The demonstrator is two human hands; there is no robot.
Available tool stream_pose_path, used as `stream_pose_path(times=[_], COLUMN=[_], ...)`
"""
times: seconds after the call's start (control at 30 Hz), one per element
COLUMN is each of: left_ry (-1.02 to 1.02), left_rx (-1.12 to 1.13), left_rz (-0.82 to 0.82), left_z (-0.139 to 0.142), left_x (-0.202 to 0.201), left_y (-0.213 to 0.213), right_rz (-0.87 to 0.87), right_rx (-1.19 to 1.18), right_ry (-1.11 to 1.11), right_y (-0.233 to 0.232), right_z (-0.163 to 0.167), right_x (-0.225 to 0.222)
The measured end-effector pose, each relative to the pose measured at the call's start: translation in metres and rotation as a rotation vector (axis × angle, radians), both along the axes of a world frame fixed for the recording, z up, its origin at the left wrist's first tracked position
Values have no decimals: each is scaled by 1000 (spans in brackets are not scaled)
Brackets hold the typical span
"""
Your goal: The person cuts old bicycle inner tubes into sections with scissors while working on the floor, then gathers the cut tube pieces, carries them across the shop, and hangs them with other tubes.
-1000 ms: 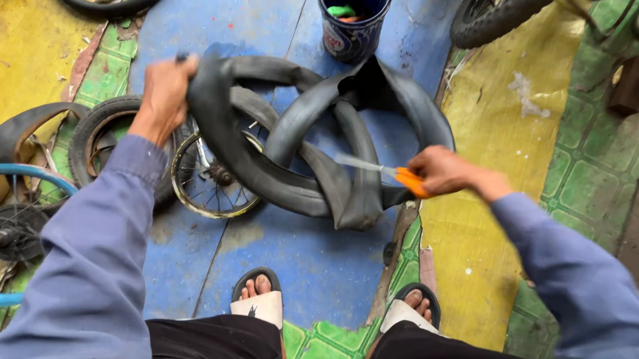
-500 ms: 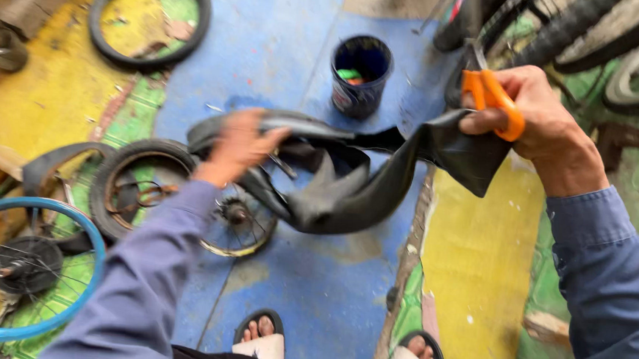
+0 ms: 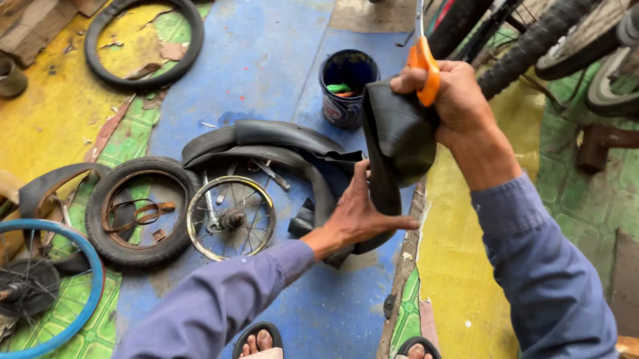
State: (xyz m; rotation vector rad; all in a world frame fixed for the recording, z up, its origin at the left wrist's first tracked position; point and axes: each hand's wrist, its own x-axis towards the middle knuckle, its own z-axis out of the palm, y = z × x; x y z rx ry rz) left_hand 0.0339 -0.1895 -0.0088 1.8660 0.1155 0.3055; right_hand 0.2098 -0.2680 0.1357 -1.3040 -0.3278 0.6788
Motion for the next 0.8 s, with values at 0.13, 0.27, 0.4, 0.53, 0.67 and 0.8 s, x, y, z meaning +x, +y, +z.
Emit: stream_pose_path(times=[0.13,0.27,0.4,0.53,0.67,0.8], left_ry=[100,330,315,210,178,151], left_rx=[-164,-351,-893,-203,219,176], left_rz=[145,-332,-388,-351,-184,-72], left_z=[-1,20,68,98,76,39], left_x=[12,16,12,14,11,11], left_y=[-13,44,118,132,116,125], right_rz=[24,-29,-25,-46,-28,-37], right_rx=[-83,-222,-170,-229,-231,-365], right_ry=[-97,-351,-401,-398,-377,-460], right_y=[-10,-62,-99,-94,-92,-92], right_z=[2,20,8,-20,-32,-41], right_x=[10,35,52,61,69,69])
